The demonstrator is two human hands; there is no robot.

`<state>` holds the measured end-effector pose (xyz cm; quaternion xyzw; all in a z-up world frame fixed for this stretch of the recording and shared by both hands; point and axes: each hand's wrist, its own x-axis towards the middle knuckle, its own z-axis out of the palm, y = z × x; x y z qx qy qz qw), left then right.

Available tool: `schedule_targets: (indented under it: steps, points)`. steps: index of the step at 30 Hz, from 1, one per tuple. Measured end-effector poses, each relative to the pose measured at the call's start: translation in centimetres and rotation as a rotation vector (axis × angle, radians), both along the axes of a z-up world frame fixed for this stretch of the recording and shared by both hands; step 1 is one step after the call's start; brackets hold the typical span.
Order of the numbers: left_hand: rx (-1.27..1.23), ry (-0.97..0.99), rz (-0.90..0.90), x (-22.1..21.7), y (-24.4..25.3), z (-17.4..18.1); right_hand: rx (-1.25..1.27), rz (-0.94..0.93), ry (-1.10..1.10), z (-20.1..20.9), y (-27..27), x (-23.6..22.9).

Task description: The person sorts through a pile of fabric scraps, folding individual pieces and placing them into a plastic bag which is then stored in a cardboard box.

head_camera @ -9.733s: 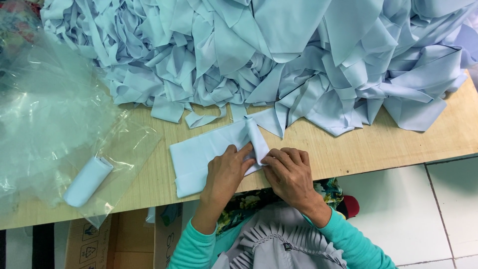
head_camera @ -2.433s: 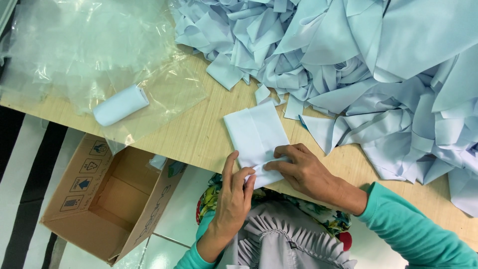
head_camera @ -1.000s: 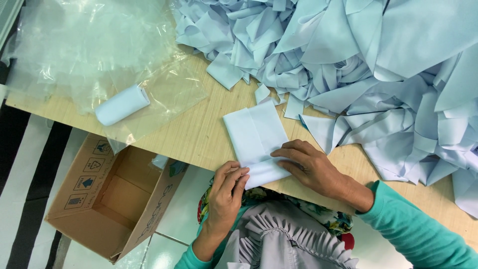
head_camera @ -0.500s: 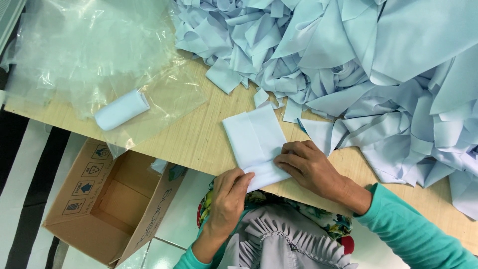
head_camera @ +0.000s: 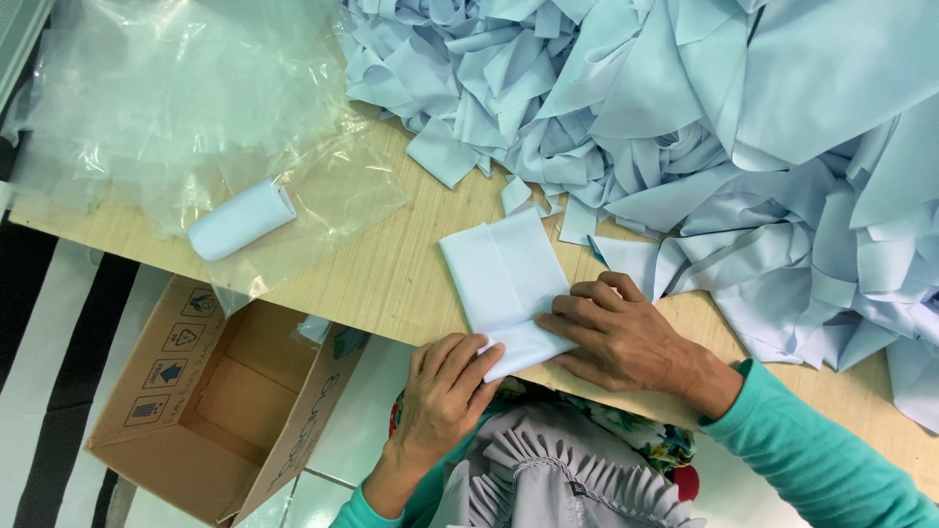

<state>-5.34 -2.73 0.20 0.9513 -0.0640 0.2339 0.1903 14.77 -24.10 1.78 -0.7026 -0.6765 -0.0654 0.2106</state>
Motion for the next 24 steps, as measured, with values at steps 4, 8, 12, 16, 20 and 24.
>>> schedule_targets:
  steps: [4, 8, 12, 16, 20, 24]
  points:
    - [0.002, 0.012, -0.01, 0.1, 0.2, 0.0, 0.01, 0.011, 0.004, -0.1, 0.1, 0.2]
    - [-0.03, -0.003, -0.008, 0.1, 0.1, -0.2, 0.045, 0.035, 0.085, -0.1, 0.2, 0.2]
    - [-0.085, 0.018, -0.044, 0.1, 0.3, -0.1, 0.06, 0.06, 0.092, 0.1, 0.2, 0.2]
    - [-0.096, 0.042, -0.052, -0.1, 0.6, 0.7, 0.063, 0.093, 0.159, 0.6, 0.3, -0.1]
    - [-0.087, 0.043, -0.014, -0.3, 0.4, 0.2, 0.068, 0.082, 0.239, 1.0, 0.5, -0.3]
    - [-0.128, 0.031, 0.064, -0.2, 0.1, -0.5, 0.054, 0.02, 0.318, 0.5, 0.3, -0.3]
